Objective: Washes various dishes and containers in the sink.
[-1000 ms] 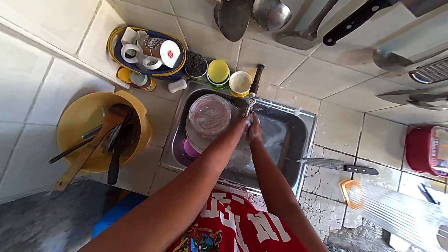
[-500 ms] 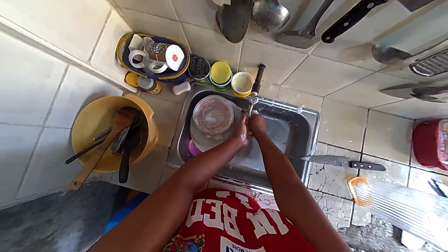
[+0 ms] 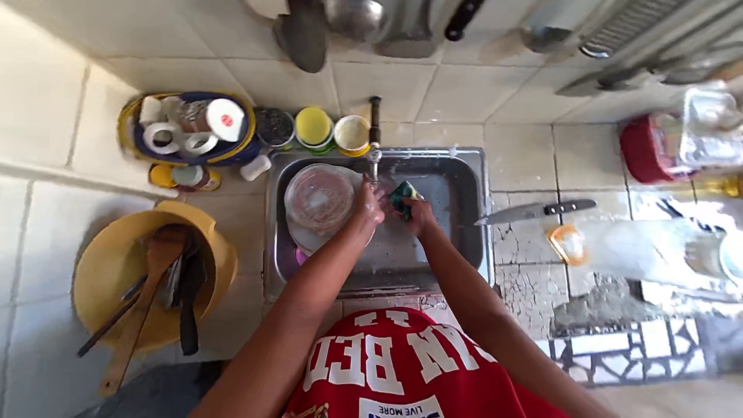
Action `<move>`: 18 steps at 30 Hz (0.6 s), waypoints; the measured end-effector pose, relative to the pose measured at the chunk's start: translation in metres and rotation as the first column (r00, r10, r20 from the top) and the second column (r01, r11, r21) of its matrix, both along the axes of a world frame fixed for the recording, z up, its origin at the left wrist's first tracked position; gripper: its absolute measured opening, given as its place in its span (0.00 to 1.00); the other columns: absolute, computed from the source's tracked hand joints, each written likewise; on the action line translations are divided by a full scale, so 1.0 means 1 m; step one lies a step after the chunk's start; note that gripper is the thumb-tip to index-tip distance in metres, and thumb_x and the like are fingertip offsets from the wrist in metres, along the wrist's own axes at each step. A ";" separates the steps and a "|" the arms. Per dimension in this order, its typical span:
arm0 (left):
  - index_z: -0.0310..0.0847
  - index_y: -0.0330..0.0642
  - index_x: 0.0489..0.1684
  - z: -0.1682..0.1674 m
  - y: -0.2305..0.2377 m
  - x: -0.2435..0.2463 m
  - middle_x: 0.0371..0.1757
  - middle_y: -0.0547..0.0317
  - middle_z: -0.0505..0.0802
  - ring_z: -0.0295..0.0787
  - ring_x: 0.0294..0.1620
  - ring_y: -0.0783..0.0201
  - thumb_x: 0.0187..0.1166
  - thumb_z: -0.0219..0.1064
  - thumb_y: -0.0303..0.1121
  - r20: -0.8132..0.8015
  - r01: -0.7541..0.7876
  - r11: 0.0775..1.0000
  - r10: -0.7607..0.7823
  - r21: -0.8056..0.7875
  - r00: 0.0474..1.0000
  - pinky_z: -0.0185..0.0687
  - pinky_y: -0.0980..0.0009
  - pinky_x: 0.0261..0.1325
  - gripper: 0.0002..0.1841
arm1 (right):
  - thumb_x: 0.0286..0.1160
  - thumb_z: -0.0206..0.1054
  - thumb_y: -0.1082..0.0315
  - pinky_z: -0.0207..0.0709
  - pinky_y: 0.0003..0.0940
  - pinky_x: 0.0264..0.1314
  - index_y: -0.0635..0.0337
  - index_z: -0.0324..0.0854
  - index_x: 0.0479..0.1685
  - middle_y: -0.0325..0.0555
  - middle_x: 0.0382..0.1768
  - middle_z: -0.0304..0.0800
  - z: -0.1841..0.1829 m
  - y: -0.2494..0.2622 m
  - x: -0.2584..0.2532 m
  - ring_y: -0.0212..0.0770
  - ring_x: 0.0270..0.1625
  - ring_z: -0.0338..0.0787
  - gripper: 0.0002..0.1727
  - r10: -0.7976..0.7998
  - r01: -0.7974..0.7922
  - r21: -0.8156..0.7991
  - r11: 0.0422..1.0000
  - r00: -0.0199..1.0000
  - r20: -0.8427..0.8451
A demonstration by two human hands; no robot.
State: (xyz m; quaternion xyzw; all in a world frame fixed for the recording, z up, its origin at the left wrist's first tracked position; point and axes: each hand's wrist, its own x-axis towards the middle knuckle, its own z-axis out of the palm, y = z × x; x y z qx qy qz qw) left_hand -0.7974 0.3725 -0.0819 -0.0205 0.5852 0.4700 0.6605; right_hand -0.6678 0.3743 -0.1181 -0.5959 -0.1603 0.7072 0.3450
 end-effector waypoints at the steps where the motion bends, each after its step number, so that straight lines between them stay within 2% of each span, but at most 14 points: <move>1: 0.55 0.55 0.90 -0.001 -0.001 -0.002 0.82 0.49 0.77 0.80 0.72 0.46 0.86 0.35 0.70 0.016 -0.010 1.000 0.010 0.024 1.000 0.79 0.41 0.61 0.39 | 0.86 0.57 0.71 0.88 0.48 0.48 0.49 0.64 0.86 0.57 0.62 0.87 0.003 -0.007 0.010 0.52 0.53 0.92 0.28 0.038 -0.038 0.001 0.999 0.999 -0.017; 2: 0.54 0.54 0.90 0.000 -0.003 -0.001 0.83 0.49 0.75 0.79 0.74 0.46 0.87 0.37 0.69 0.024 -0.027 0.999 0.026 0.033 0.999 0.79 0.42 0.64 0.39 | 0.86 0.56 0.73 0.87 0.49 0.48 0.42 0.59 0.90 0.55 0.68 0.84 0.007 -0.013 0.022 0.52 0.57 0.90 0.33 0.130 -0.131 0.037 0.991 0.991 0.016; 4: 0.54 0.52 0.90 0.000 -0.006 -0.003 0.81 0.48 0.77 0.82 0.70 0.48 0.88 0.41 0.67 0.018 -0.041 0.999 0.040 0.012 0.999 0.81 0.49 0.64 0.38 | 0.86 0.54 0.76 0.87 0.52 0.45 0.31 0.50 0.95 0.52 0.78 0.77 0.022 -0.021 0.047 0.54 0.59 0.89 0.40 0.289 -0.314 0.142 0.939 0.942 0.172; 6: 0.59 0.49 0.87 0.002 -0.010 -0.004 0.76 0.46 0.80 0.87 0.62 0.51 0.89 0.46 0.63 0.000 -0.014 0.998 0.014 -0.055 1.000 0.85 0.56 0.58 0.35 | 0.85 0.51 0.80 0.89 0.56 0.47 0.34 0.52 0.96 0.47 0.87 0.70 0.042 -0.030 0.079 0.53 0.63 0.90 0.41 0.348 -0.473 0.242 0.847 0.838 0.420; 7: 0.60 0.47 0.86 0.003 -0.012 -0.003 0.74 0.45 0.82 0.88 0.59 0.53 0.90 0.48 0.59 -0.014 0.022 0.997 -0.023 -0.080 1.000 0.86 0.60 0.56 0.33 | 0.82 0.50 0.83 0.89 0.55 0.51 0.39 0.56 0.95 0.48 0.88 0.68 0.052 -0.034 0.097 0.52 0.66 0.89 0.41 0.333 -0.548 0.287 0.786 0.765 0.551; 8: 0.61 0.46 0.85 0.004 -0.015 -0.003 0.71 0.46 0.83 0.88 0.57 0.56 0.91 0.50 0.57 -0.032 0.073 0.993 -0.077 -0.094 0.997 0.85 0.63 0.55 0.31 | 0.78 0.52 0.85 0.87 0.55 0.61 0.43 0.62 0.93 0.52 0.85 0.71 0.061 -0.035 0.115 0.52 0.70 0.87 0.41 0.286 -0.607 0.318 0.729 0.691 0.664; 9: 0.64 0.44 0.83 0.004 -0.019 -0.001 0.67 0.47 0.85 0.88 0.53 0.58 0.91 0.51 0.54 -0.058 0.131 0.986 -0.138 -0.102 0.989 0.85 0.65 0.53 0.29 | 0.76 0.54 0.85 0.80 0.55 0.73 0.46 0.66 0.90 0.55 0.83 0.74 0.068 -0.036 0.133 0.52 0.77 0.82 0.40 0.223 -0.647 0.339 0.683 0.627 0.746; 10: 0.66 0.43 0.80 0.002 -0.024 0.002 0.61 0.48 0.87 0.89 0.48 0.60 0.91 0.52 0.52 -0.082 0.186 0.977 -0.196 -0.108 0.977 0.85 0.67 0.50 0.27 | 0.77 0.55 0.84 0.73 0.58 0.81 0.47 0.68 0.89 0.58 0.81 0.76 0.072 -0.036 0.150 0.55 0.80 0.79 0.38 0.156 -0.672 0.338 0.659 0.561 0.813; 11: 0.68 0.42 0.78 -0.001 -0.029 0.005 0.58 0.50 0.88 0.89 0.46 0.61 0.91 0.53 0.51 -0.096 0.240 0.965 -0.250 -0.108 0.963 0.86 0.68 0.49 0.26 | 0.77 0.55 0.82 0.72 0.63 0.81 0.45 0.69 0.88 0.59 0.78 0.79 0.074 -0.035 0.165 0.59 0.80 0.79 0.37 0.102 -0.687 0.302 0.661 0.481 0.871; 12: 0.69 0.41 0.77 -0.002 -0.035 0.008 0.57 0.50 0.89 0.90 0.46 0.62 0.92 0.53 0.50 -0.103 0.294 0.950 -0.305 -0.108 0.947 0.86 0.68 0.50 0.25 | 0.79 0.55 0.79 0.73 0.69 0.75 0.44 0.69 0.88 0.62 0.75 0.81 0.077 -0.034 0.178 0.64 0.77 0.81 0.36 0.076 -0.688 0.240 0.685 0.395 0.916; 15: 0.72 0.40 0.76 -0.004 -0.050 0.015 0.59 0.50 0.90 0.90 0.49 0.63 0.92 0.55 0.48 -0.137 0.457 0.884 -0.467 -0.103 0.873 0.85 0.68 0.52 0.24 | 0.77 0.54 0.79 0.77 0.76 0.64 0.44 0.68 0.89 0.64 0.76 0.80 0.085 -0.031 0.204 0.70 0.73 0.83 0.36 0.067 -0.668 0.053 0.742 0.153 0.986; 18: 0.72 0.38 0.77 -0.004 -0.064 0.019 0.61 0.48 0.89 0.88 0.51 0.62 0.93 0.53 0.48 -0.207 0.575 0.812 -0.583 -0.100 0.786 0.83 0.66 0.54 0.25 | 0.74 0.58 0.80 0.77 0.79 0.59 0.53 0.72 0.84 0.68 0.77 0.77 0.087 -0.038 0.218 0.76 0.73 0.80 0.34 0.054 -0.644 -0.050 0.763 -0.013 0.998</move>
